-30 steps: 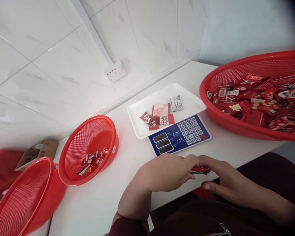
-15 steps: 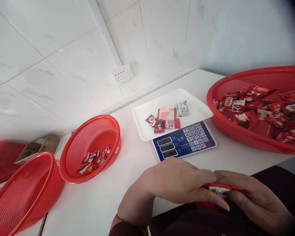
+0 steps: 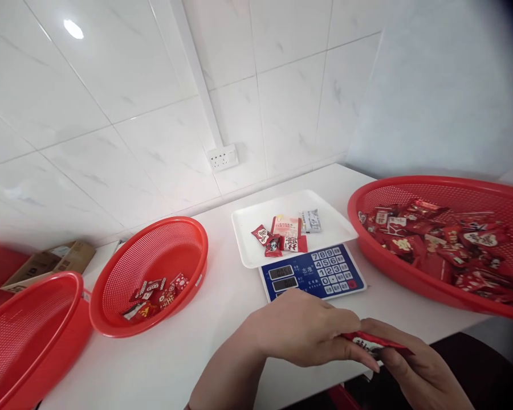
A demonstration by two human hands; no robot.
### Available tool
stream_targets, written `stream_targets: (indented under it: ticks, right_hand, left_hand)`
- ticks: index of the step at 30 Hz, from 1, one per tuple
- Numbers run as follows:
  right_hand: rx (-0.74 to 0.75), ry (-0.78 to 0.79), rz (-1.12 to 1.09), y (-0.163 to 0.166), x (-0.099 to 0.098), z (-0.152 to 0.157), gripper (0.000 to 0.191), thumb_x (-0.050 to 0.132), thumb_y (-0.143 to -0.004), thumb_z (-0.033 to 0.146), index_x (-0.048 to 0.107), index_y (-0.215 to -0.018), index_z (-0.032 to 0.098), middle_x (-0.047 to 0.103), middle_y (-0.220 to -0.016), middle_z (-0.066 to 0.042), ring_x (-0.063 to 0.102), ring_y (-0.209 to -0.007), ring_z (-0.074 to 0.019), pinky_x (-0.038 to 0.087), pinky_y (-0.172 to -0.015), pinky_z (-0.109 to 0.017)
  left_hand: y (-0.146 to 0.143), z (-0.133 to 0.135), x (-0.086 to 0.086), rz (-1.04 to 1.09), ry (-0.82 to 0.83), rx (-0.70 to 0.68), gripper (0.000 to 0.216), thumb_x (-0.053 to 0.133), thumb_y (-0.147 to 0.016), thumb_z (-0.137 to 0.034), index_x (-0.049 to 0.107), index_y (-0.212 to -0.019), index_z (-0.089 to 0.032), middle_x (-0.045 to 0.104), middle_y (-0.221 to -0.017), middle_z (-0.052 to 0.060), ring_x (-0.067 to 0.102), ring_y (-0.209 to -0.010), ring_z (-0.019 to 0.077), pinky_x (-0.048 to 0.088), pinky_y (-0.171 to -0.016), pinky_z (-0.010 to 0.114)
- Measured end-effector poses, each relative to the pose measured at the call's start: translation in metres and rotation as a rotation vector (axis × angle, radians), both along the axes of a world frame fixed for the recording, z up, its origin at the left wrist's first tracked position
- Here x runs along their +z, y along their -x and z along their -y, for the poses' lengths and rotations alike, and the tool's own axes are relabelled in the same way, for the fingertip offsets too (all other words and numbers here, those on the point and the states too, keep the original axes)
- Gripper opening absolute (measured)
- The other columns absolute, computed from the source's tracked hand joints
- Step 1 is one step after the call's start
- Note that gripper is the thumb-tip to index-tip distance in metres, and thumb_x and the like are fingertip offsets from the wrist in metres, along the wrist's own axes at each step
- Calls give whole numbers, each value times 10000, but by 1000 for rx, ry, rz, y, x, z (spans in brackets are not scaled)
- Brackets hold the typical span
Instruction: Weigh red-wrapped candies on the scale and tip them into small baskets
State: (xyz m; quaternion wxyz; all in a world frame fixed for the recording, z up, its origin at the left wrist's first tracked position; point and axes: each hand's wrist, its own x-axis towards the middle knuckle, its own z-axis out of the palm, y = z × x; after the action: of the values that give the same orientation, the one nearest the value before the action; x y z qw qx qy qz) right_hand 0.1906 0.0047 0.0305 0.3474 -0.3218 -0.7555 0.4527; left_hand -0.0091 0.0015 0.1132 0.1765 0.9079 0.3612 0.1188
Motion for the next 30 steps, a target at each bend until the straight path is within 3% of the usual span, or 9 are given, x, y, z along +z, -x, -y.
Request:
stream_targets:
  ticks: [3, 5, 9, 13, 18, 22, 25, 30]
  right_hand:
    - [-45, -11, -29, 3, 1, -3, 487, 371, -876, 570, 618, -630, 229, 567, -592, -30, 531, -536, -162, 453, -507, -255]
    - [-126, 10, -60, 4, -7, -7, 487, 371, -877, 564, 616, -634, 220, 566, -574, -28, 538, -534, -162, 455, -505, -252]
    - [-262, 101, -51, 5, -43, -14, 476, 378, -866, 572, 615, -685, 201, 592, -574, -26, 551, -542, -160, 467, -529, -250]
    - [-214, 126, 74, 7, -71, -19, 475, 377, -862, 560, 562, -620, 196, 577, -566, -18, 534, -538, -147, 434, -518, -237]
    - [-102, 29, 182, 11, -67, -19, 474, 333, -882, 541, 523, -615, 197, 543, -579, -9, 518, -545, -140, 406, -518, -232]
    - [-77, -36, 189, 10, -67, -17, 461, 327, -894, 519, 501, -612, 198, 541, -585, -6, 513, -542, -135, 401, -518, -228]
    - [-98, -45, 172, 9, -73, -16, 458, 330, -902, 511, 493, -609, 200, 535, -577, 0, 513, -537, -133, 398, -512, -225]
    - [-90, -79, 160, 9, -76, -15, 454, 347, -900, 518, 511, -615, 204, 550, -581, 3, 515, -529, -133, 401, -508, -227]
  left_hand:
    - [-1, -1, 0, -7, -1, 34, 373, 413, -877, -550, 523, -816, -199, 628, -701, -21, 590, -665, 119, 328, -519, 212]
    - [-2, -3, -1, -26, 2, 130, 415, 359, -879, -579, 538, -877, -205, 651, -785, -1, 612, -733, 149, 378, -560, 223]
    - [2, -14, -5, -21, -34, 313, 510, 282, -885, -600, 508, -1113, -204, 636, -1049, 68, 600, -951, 214, 473, -724, 301]
    - [9, -37, -12, 12, -166, 400, 541, 274, -899, -571, 491, -1189, -168, 562, -1210, 106, 497, -1150, 228, 417, -955, 361]
    - [13, -85, -16, -148, -235, 417, 617, 257, -882, -616, 405, -1320, -207, 385, -1419, 108, 228, -1367, 275, 213, -1105, 469]
    - [15, -121, -21, -284, -125, 347, 637, 254, -860, -657, 341, -1368, -282, 255, -1499, 76, 104, -1401, 291, 122, -1106, 531]
    - [16, -139, -26, -275, -53, 361, 607, 262, -872, -633, 328, -1372, -294, 238, -1501, 82, 153, -1388, 298, 157, -1085, 539]
    - [14, -157, -33, -208, -99, 504, 529, 243, -908, -571, 416, -1287, -245, 405, -1355, 108, 390, -1254, 265, 290, -1031, 456]
